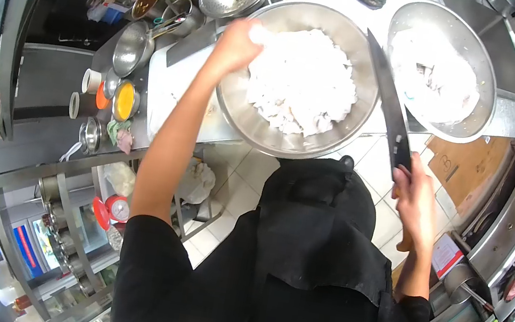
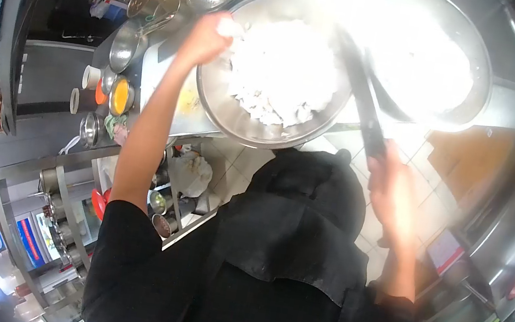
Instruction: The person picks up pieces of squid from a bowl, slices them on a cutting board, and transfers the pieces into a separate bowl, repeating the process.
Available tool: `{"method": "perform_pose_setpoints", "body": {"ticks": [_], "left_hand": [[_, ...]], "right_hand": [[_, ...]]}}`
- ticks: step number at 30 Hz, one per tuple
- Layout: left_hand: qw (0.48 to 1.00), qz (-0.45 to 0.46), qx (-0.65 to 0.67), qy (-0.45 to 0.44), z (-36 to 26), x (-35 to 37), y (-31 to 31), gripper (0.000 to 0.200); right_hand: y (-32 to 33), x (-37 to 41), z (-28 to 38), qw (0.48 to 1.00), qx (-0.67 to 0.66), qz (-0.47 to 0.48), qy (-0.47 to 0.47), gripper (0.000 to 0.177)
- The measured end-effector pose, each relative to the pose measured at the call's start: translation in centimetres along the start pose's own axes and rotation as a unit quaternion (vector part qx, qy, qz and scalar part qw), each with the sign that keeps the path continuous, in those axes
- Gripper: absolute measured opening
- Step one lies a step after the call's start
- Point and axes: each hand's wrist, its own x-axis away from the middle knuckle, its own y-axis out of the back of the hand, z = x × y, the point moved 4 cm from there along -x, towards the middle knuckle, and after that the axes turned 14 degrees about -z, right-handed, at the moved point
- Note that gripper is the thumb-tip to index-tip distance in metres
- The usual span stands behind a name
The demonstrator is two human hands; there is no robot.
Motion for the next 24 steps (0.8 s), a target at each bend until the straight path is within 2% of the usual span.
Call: {"method": "perform_pose_setpoints", "body": {"ticks": [1, 3, 4, 5, 6, 7, 9, 11, 13, 15, 16, 17, 19, 20, 21, 23, 24], "left_hand": [[1.0, -0.003, 0.003, -0.003, 0.4, 1.1, -1.2, 0.014], [0.999, 0.0, -0.037, 0.013, 1.0, 2.7, -3.2, 0.017], [0.999, 0.001, -0.036, 0.013, 0.0, 3.1, -2.9, 0.017], [0.997, 0.022, -0.026, 0.064, -0.9, 3.5, -2.3, 0.019], [0.992, 0.04, -0.018, 0.117, -1.2, 3.9, -1.8, 0.02], [0.992, 0.037, -0.022, 0.122, -1.3, 4.0, -1.4, 0.02], [0.994, 0.025, -0.039, 0.1, -1.5, 4.0, -0.4, 0.019], [0.993, 0.02, -0.059, 0.096, -1.0, 4.2, -0.4, 0.018], [0.992, 0.02, -0.078, 0.092, -1.2, 4.8, -0.8, 0.017], [0.99, 0.034, -0.083, 0.111, -1.8, 5.2, -1.0, 0.017], [0.989, 0.032, -0.085, 0.119, -2.1, 5.2, -0.6, 0.027], [0.989, 0.031, -0.087, 0.119, -1.8, 5.0, -0.3, 0.027], [0.99, -0.072, -0.023, 0.123, -1.0, 4.5, 1.0, 0.03], [0.985, -0.056, -0.013, 0.164, -4.7, 4.0, 2.7, 0.02], [0.984, -0.063, -0.013, 0.166, -4.5, 3.7, 2.7, 0.02], [0.995, -0.067, -0.027, 0.065, -4.2, 2.4, 3.3, 0.02], [0.994, -0.076, -0.031, 0.068, -3.9, 2.1, 3.4, 0.02]], "right_hand": [[-0.9, -0.5, -1.2, 0.989, 0.02, -0.061, 0.13, 0.041], [-2.0, -1.1, -0.8, 0.988, 0.051, -0.024, 0.146, 0.038], [-2.5, -1.4, 0.0, 0.993, 0.014, 0.023, 0.117, 0.042], [-2.9, -1.6, 1.3, 0.993, -0.024, 0.073, 0.087, 0.046], [-3.2, -1.7, 2.8, 0.977, -0.105, 0.186, -0.016, 0.045], [-3.8, -2.0, 3.2, 0.976, -0.105, 0.192, -0.012, 0.045], [-5.8, -2.3, 3.7, 0.946, -0.166, 0.275, -0.037, 0.047], [-8.0, -2.5, 3.9, 0.936, -0.189, 0.296, -0.033, 0.049], [-10.5, -3.5, 4.2, 0.904, -0.192, 0.379, -0.054, 0.059], [-12.5, -4.4, 4.8, 0.876, -0.24, 0.411, -0.08, 0.062], [-13.0, -4.5, 4.6, 0.875, -0.24, 0.414, -0.077, 0.062], [-13.3, -4.6, 4.2, 0.875, -0.253, 0.403, -0.092, 0.062], [-13.2, -4.5, 3.8, 0.875, -0.26, 0.393, -0.108, 0.061], [-13.0, -4.5, 3.6, 0.877, -0.252, 0.394, -0.114, 0.061], [-12.8, -4.5, 3.6, 0.878, -0.243, 0.396, -0.117, 0.06], [-12.4, -4.3, 3.8, 0.867, -0.265, 0.409, -0.108, 0.062], [-12.1, -4.2, 3.9, 0.854, -0.291, 0.417, -0.105, 0.065]]}}
